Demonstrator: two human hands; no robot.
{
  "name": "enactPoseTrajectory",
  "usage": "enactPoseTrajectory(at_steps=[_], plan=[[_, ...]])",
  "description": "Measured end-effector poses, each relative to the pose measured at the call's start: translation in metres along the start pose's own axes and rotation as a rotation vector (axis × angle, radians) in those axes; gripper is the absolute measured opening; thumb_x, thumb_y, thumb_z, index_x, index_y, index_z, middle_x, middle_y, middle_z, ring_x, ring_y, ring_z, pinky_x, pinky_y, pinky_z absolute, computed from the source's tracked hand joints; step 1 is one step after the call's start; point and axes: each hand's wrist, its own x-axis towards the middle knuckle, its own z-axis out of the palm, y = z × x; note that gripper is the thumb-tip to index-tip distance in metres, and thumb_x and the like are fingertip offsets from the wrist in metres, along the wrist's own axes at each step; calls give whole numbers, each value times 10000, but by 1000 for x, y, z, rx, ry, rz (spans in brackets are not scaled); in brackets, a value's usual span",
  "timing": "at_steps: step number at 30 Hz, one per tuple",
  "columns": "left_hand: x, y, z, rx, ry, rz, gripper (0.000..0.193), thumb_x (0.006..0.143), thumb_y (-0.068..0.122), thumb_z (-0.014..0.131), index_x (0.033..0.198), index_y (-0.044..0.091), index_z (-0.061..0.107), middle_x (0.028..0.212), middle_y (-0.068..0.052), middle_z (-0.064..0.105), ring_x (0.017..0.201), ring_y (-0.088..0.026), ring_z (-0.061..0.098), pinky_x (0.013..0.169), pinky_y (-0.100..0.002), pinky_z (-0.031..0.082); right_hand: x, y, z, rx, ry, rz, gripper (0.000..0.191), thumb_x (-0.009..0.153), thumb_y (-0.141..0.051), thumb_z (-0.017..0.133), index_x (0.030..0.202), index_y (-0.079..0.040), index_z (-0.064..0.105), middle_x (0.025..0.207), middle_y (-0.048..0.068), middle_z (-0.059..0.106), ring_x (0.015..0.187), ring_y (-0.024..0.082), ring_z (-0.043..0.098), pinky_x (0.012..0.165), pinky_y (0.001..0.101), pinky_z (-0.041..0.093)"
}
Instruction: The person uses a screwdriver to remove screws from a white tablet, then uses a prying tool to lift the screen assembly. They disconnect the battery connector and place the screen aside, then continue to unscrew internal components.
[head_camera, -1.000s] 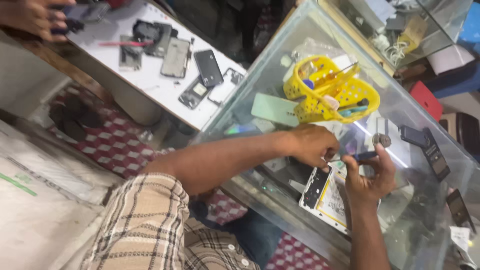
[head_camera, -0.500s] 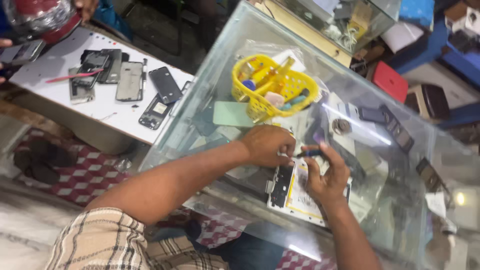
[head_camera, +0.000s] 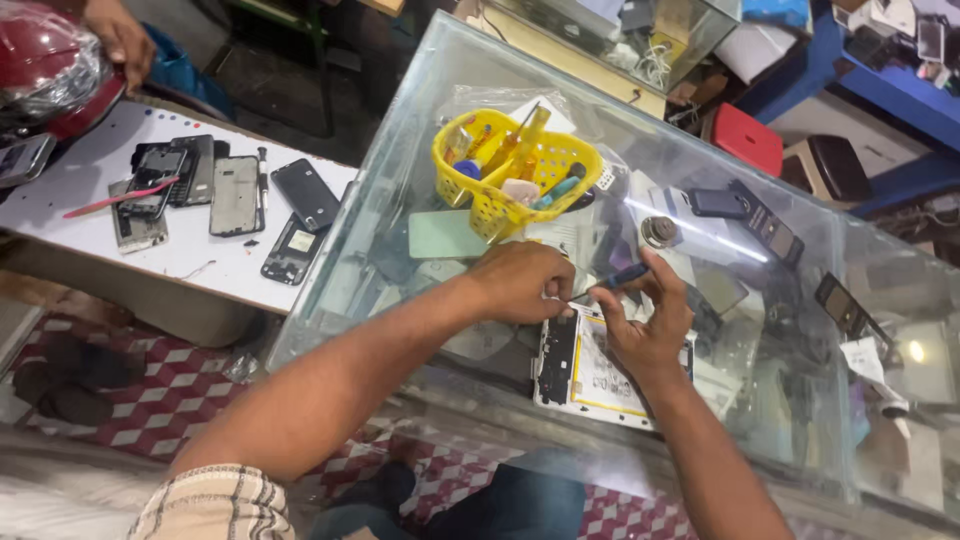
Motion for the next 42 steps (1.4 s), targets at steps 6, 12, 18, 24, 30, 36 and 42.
enactPoseTrajectory(at_steps=[6,12,18,24,30,36,42], plan=[[-1,3,1,25,68,49,258,745,360,832,840,145,727,882,-53,722,915,-307,689,760,-464,524,3,-4,2,51,-24,3,672,921,-47,795,1477,-80,419,1023,155,721,917,228,739,856,335,595],[2,11,-7,-34,-16,-60,247,711,341,853,803,148,728,868,-49,741,892,-286,715,753,-446,538,6,-1,-3,118,-84,-116,668,965,16,719,1529,-85,375,1191,175,706,1039,216,746,915,356,614],[7,20,-14,-17,-51,-148,219,709,308,859,762,128,746,849,-90,751,868,-308,727,766,-452,546,15,-9,-2,41,-56,-12,686,882,-51,808,1471,-78,458,1142,169,684,956,198,703,829,328,593],[6,19,-25,-50,-31,-171,285,661,347,887,796,130,762,829,-100,750,833,-313,728,754,-451,544,47,-29,-3,23,-228,86,672,836,-104,872,1425,-81,548,929,90,697,844,160,707,795,305,581],[5,18,-26,-97,-43,-167,280,674,349,872,797,129,750,797,-92,747,806,-304,735,738,-432,548,47,-30,-5,28,-238,53,585,874,-76,832,1401,-76,579,1123,147,729,932,214,732,839,344,590],[7,22,-28,-96,-45,-143,193,697,309,830,715,134,749,786,-67,738,810,-285,726,725,-429,547,24,-4,-3,64,-107,-12,658,925,-132,812,1459,-45,437,1144,139,710,960,219,721,848,352,589],[8,33,-34,-34,-33,-149,173,720,270,815,717,122,726,795,-80,736,828,-292,709,732,-451,532,19,-3,-3,10,-73,-48,656,872,-122,862,1394,-46,472,1029,122,714,908,239,746,819,363,597]])
